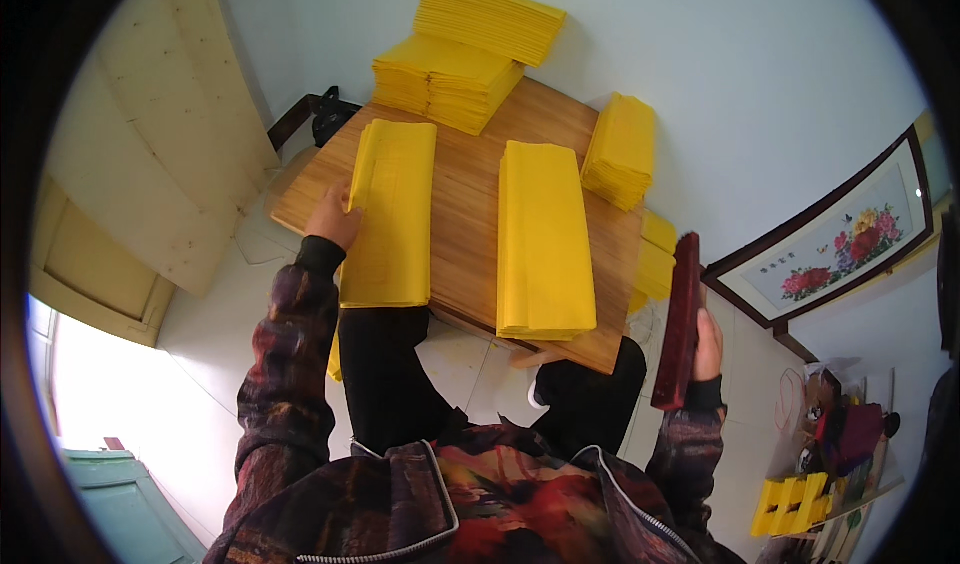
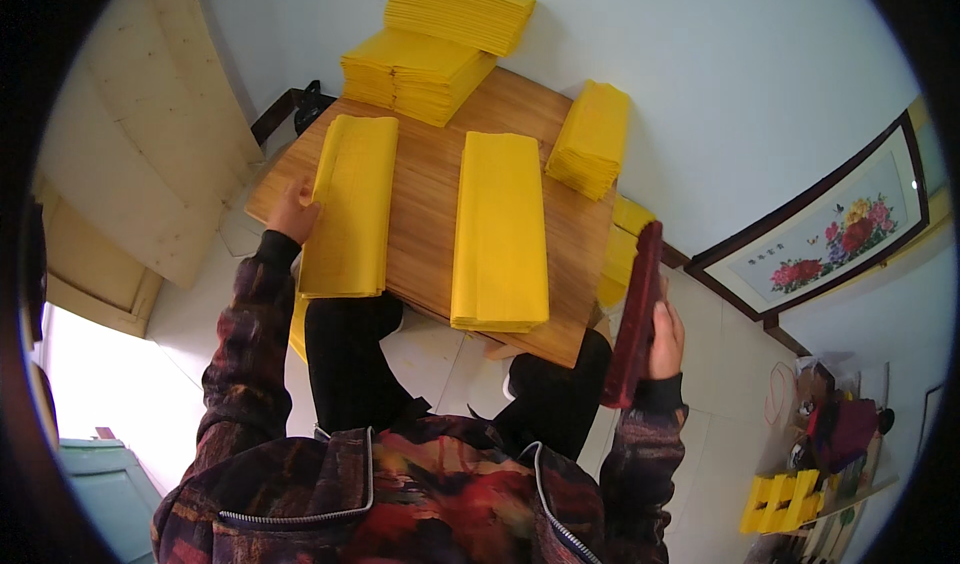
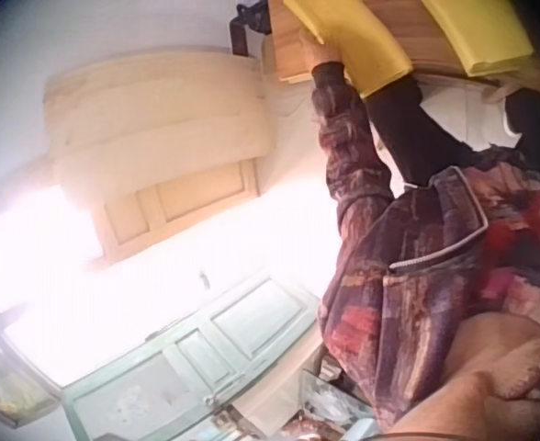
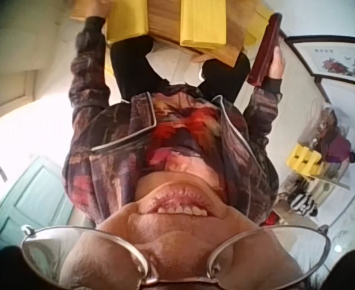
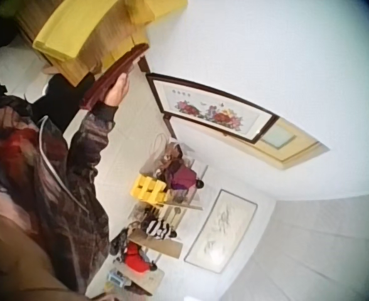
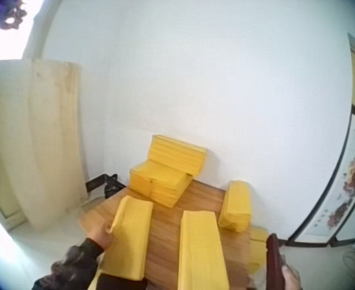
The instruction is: The person repeatedly folds yellow paper sheets on a wooden table, using a dark rectangular tool to press and crease each fold. They stack the folded sheets into neat piles and occasionally adjust the stacks with both hands.
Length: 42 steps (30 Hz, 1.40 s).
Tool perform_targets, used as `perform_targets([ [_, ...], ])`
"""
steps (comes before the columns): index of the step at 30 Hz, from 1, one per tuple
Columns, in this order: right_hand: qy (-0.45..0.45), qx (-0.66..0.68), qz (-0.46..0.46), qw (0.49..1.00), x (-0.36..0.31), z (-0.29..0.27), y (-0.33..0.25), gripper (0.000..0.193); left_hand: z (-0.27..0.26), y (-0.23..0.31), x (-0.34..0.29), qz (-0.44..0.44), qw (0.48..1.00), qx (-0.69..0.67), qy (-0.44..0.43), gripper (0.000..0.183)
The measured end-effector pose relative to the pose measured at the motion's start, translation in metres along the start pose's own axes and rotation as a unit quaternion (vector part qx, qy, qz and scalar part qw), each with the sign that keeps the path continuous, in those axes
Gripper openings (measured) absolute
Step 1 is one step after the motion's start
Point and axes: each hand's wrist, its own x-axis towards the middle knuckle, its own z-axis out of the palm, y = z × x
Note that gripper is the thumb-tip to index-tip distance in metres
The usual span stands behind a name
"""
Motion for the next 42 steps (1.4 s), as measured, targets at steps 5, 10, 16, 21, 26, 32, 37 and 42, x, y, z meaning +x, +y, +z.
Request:
perform_targets([
  [5,-0.087,-0.180,-0.046,0.979,0.048,0.064,-0.023,0.041,-0.003,0.082,-0.056,0.150,0.973,-0.173,0.008,0.034],
  [10,-0.093,-0.436,-0.204,0.872,0.092,0.161,-0.017,0.048,0.051,0.150,-0.138,0.386,0.897,-0.193,-0.100,0.022],
  [16,-0.115,-0.643,-0.102,0.750,0.105,0.202,-0.017,0.055,0.070,0.158,-0.170,0.423,0.880,-0.186,-0.105,0.026],
  [21,-0.129,-0.636,-0.101,0.754,0.110,0.211,0.006,0.057,0.080,0.154,-0.161,0.401,0.897,-0.177,-0.059,0.029],
  [26,-0.122,-0.660,-0.104,0.734,0.105,0.221,0.027,0.057,0.092,0.146,-0.158,0.372,0.908,-0.180,-0.064,0.033],
  [32,-0.121,-0.697,-0.142,0.692,0.100,0.229,0.039,0.058,0.104,0.139,-0.163,0.364,0.908,-0.194,-0.071,0.030],
  [37,-0.129,-0.701,-0.139,0.687,0.101,0.227,0.041,0.059,0.110,0.147,-0.163,0.387,0.894,-0.217,-0.056,0.027],
  [42,-0.113,-0.719,-0.141,0.671,0.100,0.228,0.042,0.059,0.105,0.144,-0.158,0.360,0.906,-0.221,-0.032,0.026],
])
